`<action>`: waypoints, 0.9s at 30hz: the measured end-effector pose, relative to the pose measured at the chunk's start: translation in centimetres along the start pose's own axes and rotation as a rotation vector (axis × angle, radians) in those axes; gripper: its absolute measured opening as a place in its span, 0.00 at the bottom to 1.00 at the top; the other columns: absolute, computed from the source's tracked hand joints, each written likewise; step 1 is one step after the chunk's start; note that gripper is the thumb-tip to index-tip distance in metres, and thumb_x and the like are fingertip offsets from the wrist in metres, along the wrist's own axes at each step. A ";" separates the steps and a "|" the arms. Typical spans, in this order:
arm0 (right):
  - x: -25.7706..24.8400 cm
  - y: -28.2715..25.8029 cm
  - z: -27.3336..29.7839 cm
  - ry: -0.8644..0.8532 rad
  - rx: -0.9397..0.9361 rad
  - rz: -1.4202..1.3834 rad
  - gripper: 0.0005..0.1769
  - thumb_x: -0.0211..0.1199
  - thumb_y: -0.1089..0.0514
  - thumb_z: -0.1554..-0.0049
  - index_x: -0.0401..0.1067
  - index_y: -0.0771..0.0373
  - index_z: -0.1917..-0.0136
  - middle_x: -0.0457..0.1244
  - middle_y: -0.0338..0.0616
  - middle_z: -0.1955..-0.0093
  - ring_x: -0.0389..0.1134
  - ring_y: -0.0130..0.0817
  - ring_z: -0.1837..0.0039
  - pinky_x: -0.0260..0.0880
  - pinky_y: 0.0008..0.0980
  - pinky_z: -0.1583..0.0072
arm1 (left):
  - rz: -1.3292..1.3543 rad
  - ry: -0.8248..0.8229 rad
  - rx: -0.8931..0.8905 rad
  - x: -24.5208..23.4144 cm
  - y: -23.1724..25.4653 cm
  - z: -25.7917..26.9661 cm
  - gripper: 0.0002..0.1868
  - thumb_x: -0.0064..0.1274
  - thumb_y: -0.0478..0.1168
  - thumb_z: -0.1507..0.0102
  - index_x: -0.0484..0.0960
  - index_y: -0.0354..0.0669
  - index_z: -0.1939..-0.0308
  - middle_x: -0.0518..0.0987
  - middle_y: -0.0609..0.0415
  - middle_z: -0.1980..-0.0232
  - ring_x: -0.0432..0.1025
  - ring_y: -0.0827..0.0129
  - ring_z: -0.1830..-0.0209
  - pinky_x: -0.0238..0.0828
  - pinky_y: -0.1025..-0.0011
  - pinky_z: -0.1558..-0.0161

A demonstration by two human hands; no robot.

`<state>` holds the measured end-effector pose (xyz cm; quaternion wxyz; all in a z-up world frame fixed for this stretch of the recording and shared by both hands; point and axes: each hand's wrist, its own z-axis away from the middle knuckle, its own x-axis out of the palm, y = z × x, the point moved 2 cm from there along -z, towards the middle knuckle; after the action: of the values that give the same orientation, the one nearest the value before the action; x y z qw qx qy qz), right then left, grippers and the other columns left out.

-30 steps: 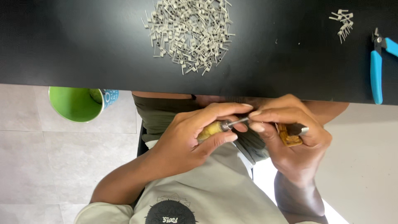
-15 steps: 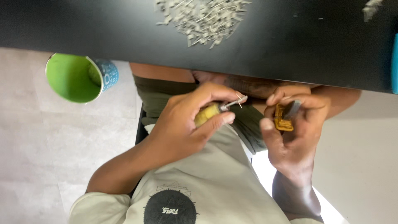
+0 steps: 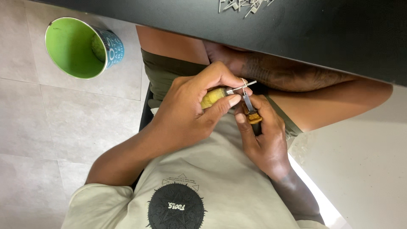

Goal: The person uses pliers to trim the leads of small electronic components, likely diodes, one by one. They pick each component from a pile on a black table, trim the leads, and place the finished piece into a separate pile.

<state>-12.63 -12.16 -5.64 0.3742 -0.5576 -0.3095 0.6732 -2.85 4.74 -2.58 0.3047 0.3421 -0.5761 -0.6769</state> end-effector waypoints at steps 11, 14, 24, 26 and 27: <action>0.4 0.8 0.3 0.015 0.069 0.015 0.22 0.55 0.47 0.35 0.68 0.64 0.35 0.67 0.44 0.43 0.68 0.34 0.46 0.66 0.31 0.43 | -0.023 -0.003 -0.040 -0.1 -0.3 0.0 0.07 0.48 0.37 0.31 0.76 0.41 0.50 0.83 0.59 0.53 0.80 0.74 0.54 0.71 0.77 0.55; 0.5 0.5 -0.1 0.004 0.070 -0.007 0.21 0.55 0.48 0.35 0.70 0.65 0.37 0.69 0.44 0.42 0.72 0.35 0.42 0.68 0.31 0.40 | -0.052 0.033 -0.063 0.1 -0.7 -0.1 0.08 0.49 0.35 0.32 0.75 0.41 0.48 0.84 0.56 0.50 0.82 0.71 0.48 0.76 0.75 0.47; 0.6 0.7 -0.2 -0.001 0.085 -0.020 0.19 0.54 0.49 0.34 0.70 0.63 0.37 0.69 0.40 0.42 0.71 0.32 0.45 0.68 0.29 0.42 | -0.245 0.065 0.061 0.4 -1.5 -0.2 0.08 0.43 0.35 0.30 0.73 0.40 0.48 0.83 0.55 0.50 0.82 0.65 0.52 0.75 0.68 0.51; 0.6 0.9 -0.1 0.001 0.086 -0.016 0.19 0.54 0.49 0.34 0.70 0.63 0.37 0.69 0.41 0.42 0.72 0.33 0.43 0.68 0.30 0.41 | -0.272 0.073 0.089 0.5 -1.7 0.0 0.08 0.44 0.34 0.30 0.73 0.40 0.47 0.83 0.55 0.49 0.81 0.63 0.54 0.74 0.67 0.51; 0.6 1.0 -0.1 0.006 0.063 0.000 0.19 0.54 0.49 0.34 0.70 0.64 0.38 0.69 0.42 0.42 0.72 0.34 0.43 0.68 0.31 0.40 | -0.297 0.075 0.146 0.5 -1.7 0.0 0.07 0.41 0.36 0.28 0.73 0.38 0.49 0.83 0.52 0.52 0.80 0.61 0.57 0.73 0.66 0.56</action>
<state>-12.76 -12.18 -6.82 0.3928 -0.5476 -0.2870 0.6808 -3.21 4.60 -4.28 0.1973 0.4698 -0.5551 -0.6575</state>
